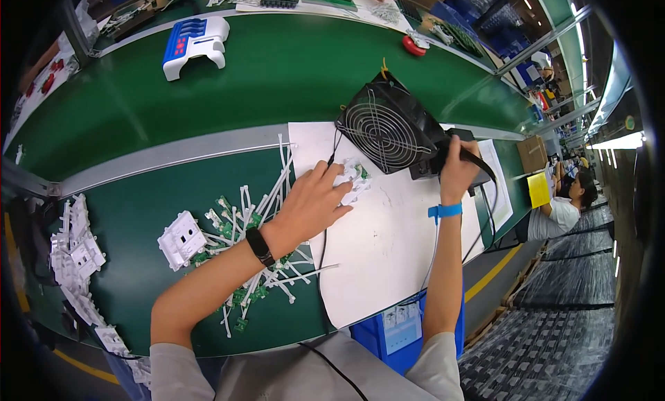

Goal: Soldering wires onto small LED circuit boards and inserting them into plastic housings on an assembly line.

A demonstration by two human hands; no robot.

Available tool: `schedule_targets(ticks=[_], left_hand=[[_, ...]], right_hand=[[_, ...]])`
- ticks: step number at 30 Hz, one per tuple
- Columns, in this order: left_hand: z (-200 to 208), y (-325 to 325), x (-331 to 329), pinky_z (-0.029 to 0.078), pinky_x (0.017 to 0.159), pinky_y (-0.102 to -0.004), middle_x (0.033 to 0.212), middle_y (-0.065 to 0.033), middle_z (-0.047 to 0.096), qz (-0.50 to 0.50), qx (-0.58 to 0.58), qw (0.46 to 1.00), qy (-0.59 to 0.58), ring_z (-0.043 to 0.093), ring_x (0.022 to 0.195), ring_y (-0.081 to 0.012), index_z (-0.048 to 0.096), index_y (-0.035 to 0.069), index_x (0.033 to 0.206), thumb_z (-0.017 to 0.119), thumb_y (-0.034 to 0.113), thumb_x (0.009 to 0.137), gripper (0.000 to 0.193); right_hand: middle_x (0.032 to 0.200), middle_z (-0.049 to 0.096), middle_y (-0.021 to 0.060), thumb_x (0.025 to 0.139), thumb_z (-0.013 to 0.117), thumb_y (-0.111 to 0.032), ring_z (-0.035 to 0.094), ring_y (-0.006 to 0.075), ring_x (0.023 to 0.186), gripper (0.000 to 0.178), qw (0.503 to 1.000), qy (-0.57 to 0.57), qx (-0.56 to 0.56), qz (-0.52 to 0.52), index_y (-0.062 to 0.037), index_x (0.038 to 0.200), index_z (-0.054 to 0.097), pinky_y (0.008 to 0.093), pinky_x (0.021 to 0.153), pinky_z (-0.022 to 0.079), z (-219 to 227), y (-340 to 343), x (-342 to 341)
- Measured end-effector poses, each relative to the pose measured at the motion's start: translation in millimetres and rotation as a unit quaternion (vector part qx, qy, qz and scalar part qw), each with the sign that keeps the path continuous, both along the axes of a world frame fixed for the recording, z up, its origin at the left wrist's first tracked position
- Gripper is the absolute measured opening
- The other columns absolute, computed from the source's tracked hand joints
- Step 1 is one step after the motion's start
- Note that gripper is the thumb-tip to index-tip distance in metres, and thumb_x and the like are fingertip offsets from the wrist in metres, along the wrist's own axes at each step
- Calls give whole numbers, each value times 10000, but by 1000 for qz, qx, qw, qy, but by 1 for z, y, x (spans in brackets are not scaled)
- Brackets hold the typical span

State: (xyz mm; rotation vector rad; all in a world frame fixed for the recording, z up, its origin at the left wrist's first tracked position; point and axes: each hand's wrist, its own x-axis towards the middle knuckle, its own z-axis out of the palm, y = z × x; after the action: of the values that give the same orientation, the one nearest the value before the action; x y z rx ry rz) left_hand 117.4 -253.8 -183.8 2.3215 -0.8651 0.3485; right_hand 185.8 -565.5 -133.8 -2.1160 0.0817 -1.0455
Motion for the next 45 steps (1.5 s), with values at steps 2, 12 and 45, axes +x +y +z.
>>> schedule_targets(ticks=[2, 12, 45], left_hand=[[2, -3, 0, 522, 910, -384, 1279, -108, 613, -5, -7, 1000, -1, 554, 1111, -274, 731, 63, 1133, 787, 281, 831, 377], [-2, 1, -2, 490, 916, -395, 1289, -147, 606, -13, -7, 999, -29, 544, 1094, -293, 716, 30, 1148, 787, 256, 832, 394], [9, -3, -3, 462, 948, -430, 1249, -151, 642, -18, 25, 998, -50, 558, 1070, -328, 734, 57, 1120, 787, 262, 837, 354]], right_hand=[[734, 565, 43, 981, 699, -128, 496, 108, 685, 218, 999, 8, 8, 50, 19, 876, 577, 293, 639, 421, -13, 1, 15], [731, 571, 25, 919, 786, -164, 512, 106, 707, 256, 996, 49, 45, 67, 34, 959, 628, 271, 664, 438, -15, 1, 31], [625, 606, 86, 907, 682, -103, 586, 155, 524, 183, 991, 118, -28, 58, 32, 831, 585, 320, 508, 444, 31, -17, -21]])
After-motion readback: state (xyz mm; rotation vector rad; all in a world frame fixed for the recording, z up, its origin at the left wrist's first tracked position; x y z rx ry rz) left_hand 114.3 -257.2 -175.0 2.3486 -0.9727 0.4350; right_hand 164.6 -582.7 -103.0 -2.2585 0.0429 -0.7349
